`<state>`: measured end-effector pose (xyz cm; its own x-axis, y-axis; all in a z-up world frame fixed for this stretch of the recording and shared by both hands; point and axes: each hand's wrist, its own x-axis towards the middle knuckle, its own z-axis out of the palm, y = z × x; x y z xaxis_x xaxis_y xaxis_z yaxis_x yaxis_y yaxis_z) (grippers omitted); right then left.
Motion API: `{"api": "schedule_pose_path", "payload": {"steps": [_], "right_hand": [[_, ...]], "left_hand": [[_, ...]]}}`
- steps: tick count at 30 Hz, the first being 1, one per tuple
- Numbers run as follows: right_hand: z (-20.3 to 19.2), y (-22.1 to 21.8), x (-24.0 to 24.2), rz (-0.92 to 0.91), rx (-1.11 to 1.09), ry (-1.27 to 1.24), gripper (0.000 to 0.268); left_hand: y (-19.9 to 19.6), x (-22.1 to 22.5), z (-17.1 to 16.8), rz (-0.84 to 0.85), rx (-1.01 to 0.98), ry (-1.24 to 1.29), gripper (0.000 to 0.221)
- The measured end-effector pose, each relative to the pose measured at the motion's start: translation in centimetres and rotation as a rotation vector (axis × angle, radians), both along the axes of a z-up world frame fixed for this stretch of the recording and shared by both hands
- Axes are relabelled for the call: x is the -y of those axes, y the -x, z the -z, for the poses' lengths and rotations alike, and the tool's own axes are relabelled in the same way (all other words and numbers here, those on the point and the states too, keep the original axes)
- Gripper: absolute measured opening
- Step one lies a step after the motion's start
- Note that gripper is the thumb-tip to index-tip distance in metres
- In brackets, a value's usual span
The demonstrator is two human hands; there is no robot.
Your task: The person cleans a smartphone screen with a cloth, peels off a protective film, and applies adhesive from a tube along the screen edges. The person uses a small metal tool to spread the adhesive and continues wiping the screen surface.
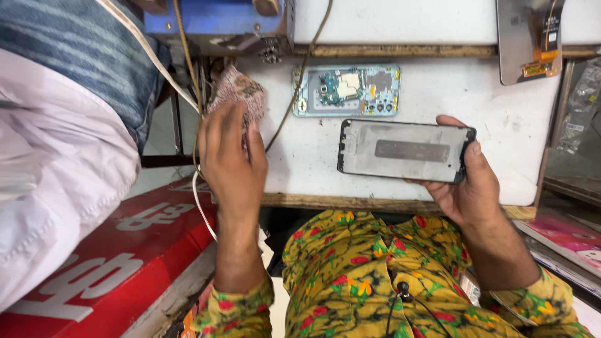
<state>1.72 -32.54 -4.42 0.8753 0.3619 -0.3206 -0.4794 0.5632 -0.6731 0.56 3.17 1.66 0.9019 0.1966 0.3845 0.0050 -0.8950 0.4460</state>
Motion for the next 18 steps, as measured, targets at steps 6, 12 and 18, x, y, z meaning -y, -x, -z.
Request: {"api": "schedule_pose_path", "payload": {"steps": [6, 12, 18], "right_hand": [[-0.7, 0.1, -1.1, -0.010, 0.027, -0.066, 0.059], [-1.9, -0.2, -1.8, 0.012, 0.027, 0.035, 0.053], [-2.4, -1.2, -1.2, 0.011, 0.073, 0.216, 0.043]], "left_hand": [[2.8, 4.7, 1.5, 0.308, -0.521, 0.945, 0.055], [2.5, 7.8, 3.9, 0.324, -0.351, 1.364, 0.045], [2.5, 7.0, 4.8, 0.289, -0.376, 1.322, 0.046]]}}
